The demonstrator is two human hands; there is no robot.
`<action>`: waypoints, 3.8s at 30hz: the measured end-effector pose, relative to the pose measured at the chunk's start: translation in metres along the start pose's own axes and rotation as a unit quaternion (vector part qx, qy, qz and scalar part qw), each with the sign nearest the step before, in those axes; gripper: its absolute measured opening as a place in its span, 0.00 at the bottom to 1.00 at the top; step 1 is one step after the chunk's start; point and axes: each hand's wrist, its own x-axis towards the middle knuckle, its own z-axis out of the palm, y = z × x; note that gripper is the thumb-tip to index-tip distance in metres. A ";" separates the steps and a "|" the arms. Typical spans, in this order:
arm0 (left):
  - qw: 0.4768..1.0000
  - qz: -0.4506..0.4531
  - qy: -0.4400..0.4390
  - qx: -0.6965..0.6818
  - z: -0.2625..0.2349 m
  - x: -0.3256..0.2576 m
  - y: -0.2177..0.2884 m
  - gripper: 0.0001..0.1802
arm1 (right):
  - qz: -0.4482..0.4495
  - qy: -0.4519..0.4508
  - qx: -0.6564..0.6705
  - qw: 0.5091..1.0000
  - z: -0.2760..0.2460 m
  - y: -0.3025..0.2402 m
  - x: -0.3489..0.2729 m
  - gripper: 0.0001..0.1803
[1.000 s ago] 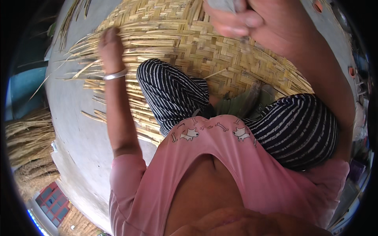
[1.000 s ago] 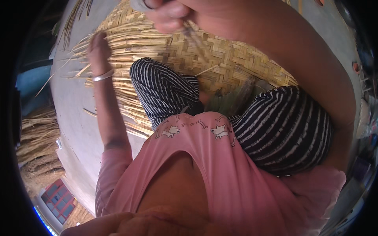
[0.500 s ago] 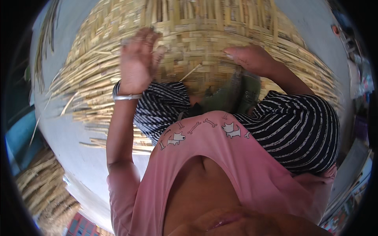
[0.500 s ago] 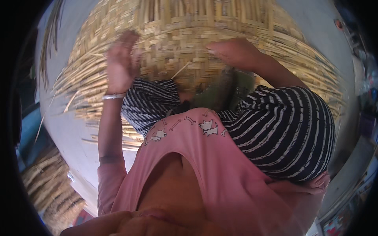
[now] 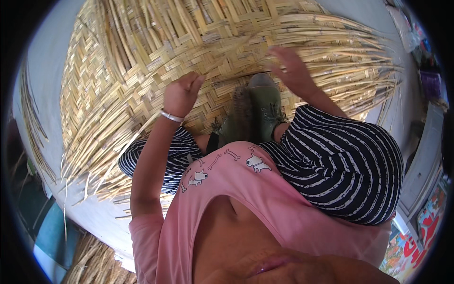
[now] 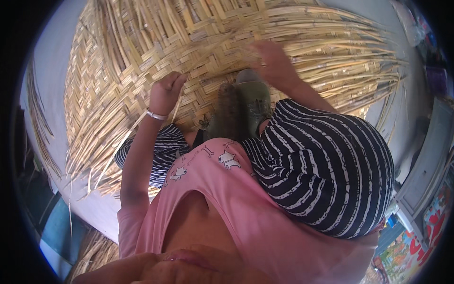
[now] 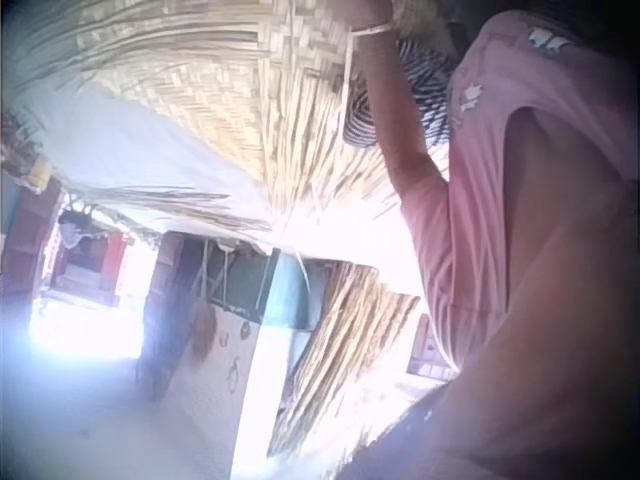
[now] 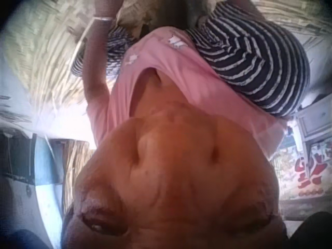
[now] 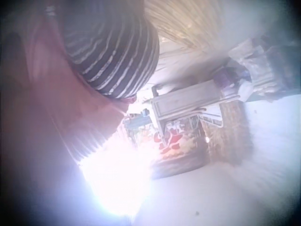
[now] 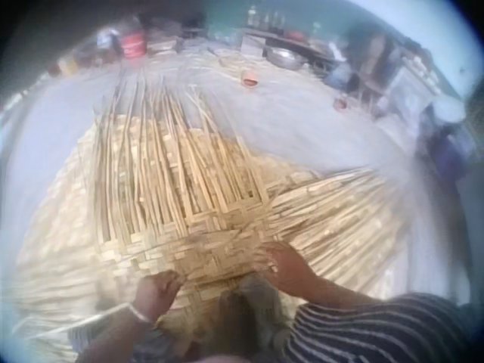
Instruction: The person weaves a large flat basket by hand, interlacing dried palm fronds in an over-under pattern. They repeatedly pick up new fronds, thread them through the existing weave, and press the strands down to tighten the structure.
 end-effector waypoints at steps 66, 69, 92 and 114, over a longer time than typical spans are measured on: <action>0.956 -0.144 -0.230 -0.113 0.015 0.071 -0.019 0.17 | 0.308 0.139 0.672 0.659 -0.006 0.144 0.007 0.04; 0.962 -0.081 -0.225 -0.134 0.029 0.082 -0.002 0.18 | 0.281 0.122 0.686 0.660 -0.002 0.147 0.008 0.09; 0.883 -0.193 -0.305 -0.300 0.048 0.072 -0.018 0.20 | 0.337 0.122 0.685 0.634 0.009 0.149 0.006 0.14; 0.899 -0.273 -0.297 -0.172 0.008 0.074 -0.017 0.16 | 0.271 0.075 0.668 0.689 -0.001 0.166 -0.004 0.11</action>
